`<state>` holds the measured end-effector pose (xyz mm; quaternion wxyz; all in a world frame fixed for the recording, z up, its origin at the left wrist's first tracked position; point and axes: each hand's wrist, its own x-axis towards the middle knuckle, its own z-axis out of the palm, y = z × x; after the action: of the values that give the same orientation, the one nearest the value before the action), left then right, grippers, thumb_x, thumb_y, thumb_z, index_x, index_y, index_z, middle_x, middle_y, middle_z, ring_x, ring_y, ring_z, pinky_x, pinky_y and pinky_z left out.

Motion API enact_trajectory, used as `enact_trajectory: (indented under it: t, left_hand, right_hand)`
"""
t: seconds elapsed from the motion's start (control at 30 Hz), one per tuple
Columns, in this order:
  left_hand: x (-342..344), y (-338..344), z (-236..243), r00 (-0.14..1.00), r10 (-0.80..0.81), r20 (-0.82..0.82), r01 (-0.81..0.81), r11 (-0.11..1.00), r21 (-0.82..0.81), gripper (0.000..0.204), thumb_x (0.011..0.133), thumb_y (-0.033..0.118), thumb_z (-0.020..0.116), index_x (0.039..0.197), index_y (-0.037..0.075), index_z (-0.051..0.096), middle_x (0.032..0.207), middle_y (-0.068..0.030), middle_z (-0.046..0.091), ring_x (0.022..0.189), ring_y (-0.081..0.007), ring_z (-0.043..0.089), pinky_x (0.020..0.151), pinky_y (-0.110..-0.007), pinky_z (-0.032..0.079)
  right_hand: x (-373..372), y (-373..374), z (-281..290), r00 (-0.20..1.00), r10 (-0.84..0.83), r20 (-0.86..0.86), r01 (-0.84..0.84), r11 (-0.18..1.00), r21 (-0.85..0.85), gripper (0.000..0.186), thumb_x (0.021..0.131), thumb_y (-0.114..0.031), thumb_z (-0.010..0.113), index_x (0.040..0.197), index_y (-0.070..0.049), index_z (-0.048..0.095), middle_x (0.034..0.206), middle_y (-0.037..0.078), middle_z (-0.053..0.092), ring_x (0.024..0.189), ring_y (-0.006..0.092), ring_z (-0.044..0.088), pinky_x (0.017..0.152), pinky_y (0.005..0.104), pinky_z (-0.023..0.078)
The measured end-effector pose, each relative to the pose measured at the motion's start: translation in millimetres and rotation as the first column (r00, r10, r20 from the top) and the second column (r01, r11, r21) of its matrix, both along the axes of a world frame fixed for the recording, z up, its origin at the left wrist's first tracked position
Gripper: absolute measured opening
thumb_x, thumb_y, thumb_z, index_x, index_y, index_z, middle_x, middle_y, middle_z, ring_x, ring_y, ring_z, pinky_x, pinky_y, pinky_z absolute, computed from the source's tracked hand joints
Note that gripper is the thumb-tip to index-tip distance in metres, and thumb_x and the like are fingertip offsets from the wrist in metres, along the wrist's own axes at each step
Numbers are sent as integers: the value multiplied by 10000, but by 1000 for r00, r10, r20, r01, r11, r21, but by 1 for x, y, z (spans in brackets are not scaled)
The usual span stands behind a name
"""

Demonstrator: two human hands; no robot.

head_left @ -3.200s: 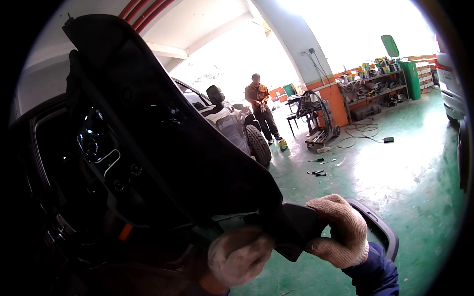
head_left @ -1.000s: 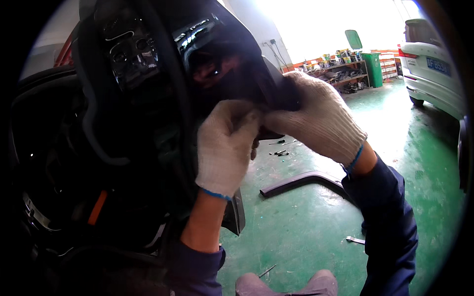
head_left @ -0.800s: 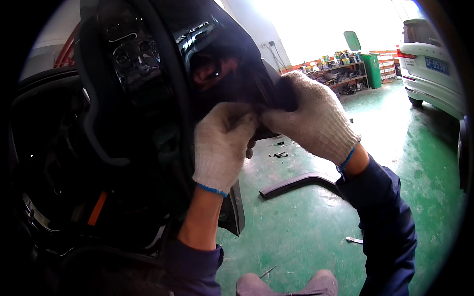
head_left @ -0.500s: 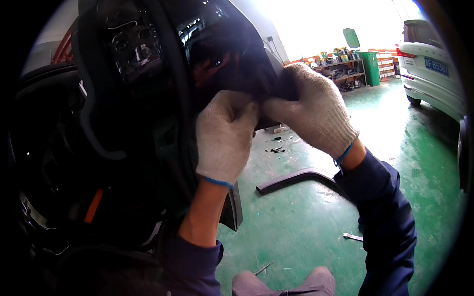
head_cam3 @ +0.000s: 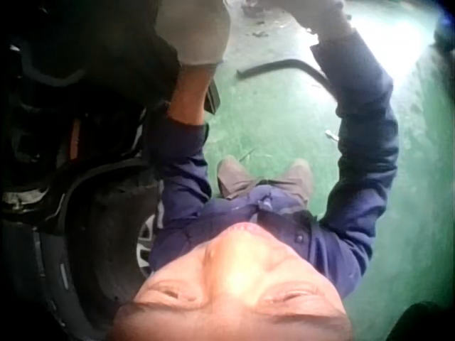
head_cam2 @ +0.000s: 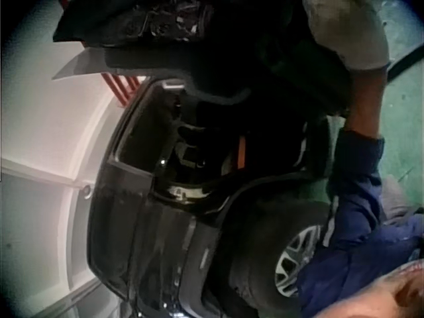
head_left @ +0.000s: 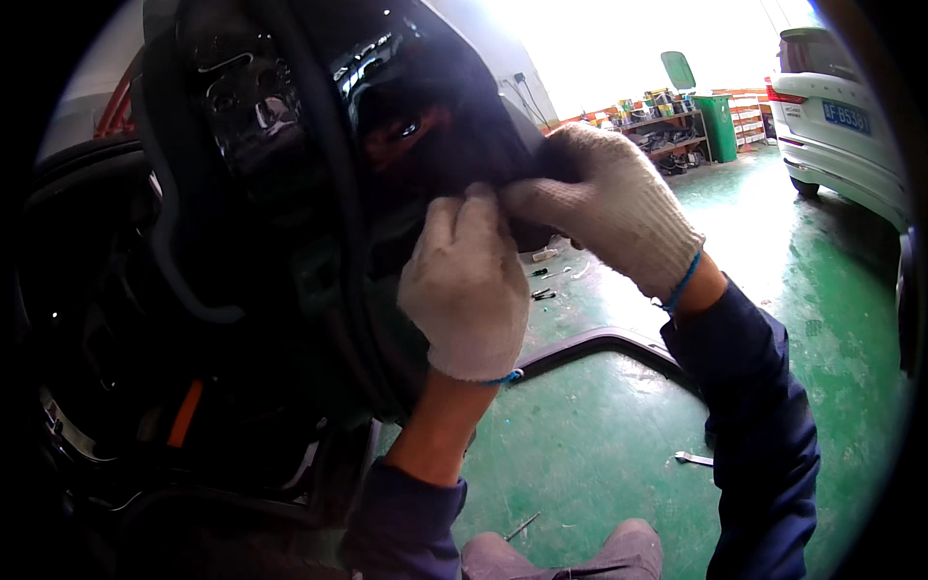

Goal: The person puts on gloves and uses a screwdriver to remove screws from a car's front bumper. They then use a pry tool to detach the bumper cover from the vehicle.

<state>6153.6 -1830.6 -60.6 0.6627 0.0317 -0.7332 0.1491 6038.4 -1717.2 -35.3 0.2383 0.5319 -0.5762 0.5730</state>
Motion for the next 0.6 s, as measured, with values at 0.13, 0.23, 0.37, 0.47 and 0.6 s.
enact_trajectory:
  t: [0.13,0.23,0.37,0.47,0.6]
  left_hand:
    - [-3,-20,0,966,-256,-27,257,962,94,169,885,54,696,1051,39,670,936,-126,666,808,-329,700,715,-409,571]
    - [-9,-28,-7,906,-413,-97,424,871,248,134,898,46,687,1029,27,665,926,-120,689,795,-285,718,712,-382,574]
    - [-3,-27,1,817,-566,-109,554,718,421,105,906,44,693,1001,9,667,875,-120,715,751,-210,720,700,-333,568]
    - [-2,-23,5,806,-586,-84,564,717,409,82,907,54,702,966,4,677,839,-114,723,719,-176,709,681,-305,561]
    - [3,-20,8,817,-575,-55,540,727,424,55,904,55,703,926,7,687,806,-103,716,697,-167,699,647,-293,553]
  right_hand:
    - [4,10,3,973,203,112,-209,977,49,393,871,-296,728,956,88,712,747,142,690,632,191,685,584,319,561]
    - [-4,9,7,986,126,-108,-104,976,189,397,911,-317,716,1027,62,691,796,91,684,651,136,646,587,268,536]
    - [0,16,20,985,165,53,-174,926,336,302,932,-275,728,1078,-11,710,847,83,667,683,140,673,571,251,554]
    - [-21,11,14,825,48,-564,87,974,210,182,938,-153,709,1110,-100,733,917,107,656,712,159,703,590,242,592]
    - [-14,9,8,713,-136,-687,218,975,32,202,914,-77,702,1084,-170,757,910,107,657,703,147,706,562,228,593]
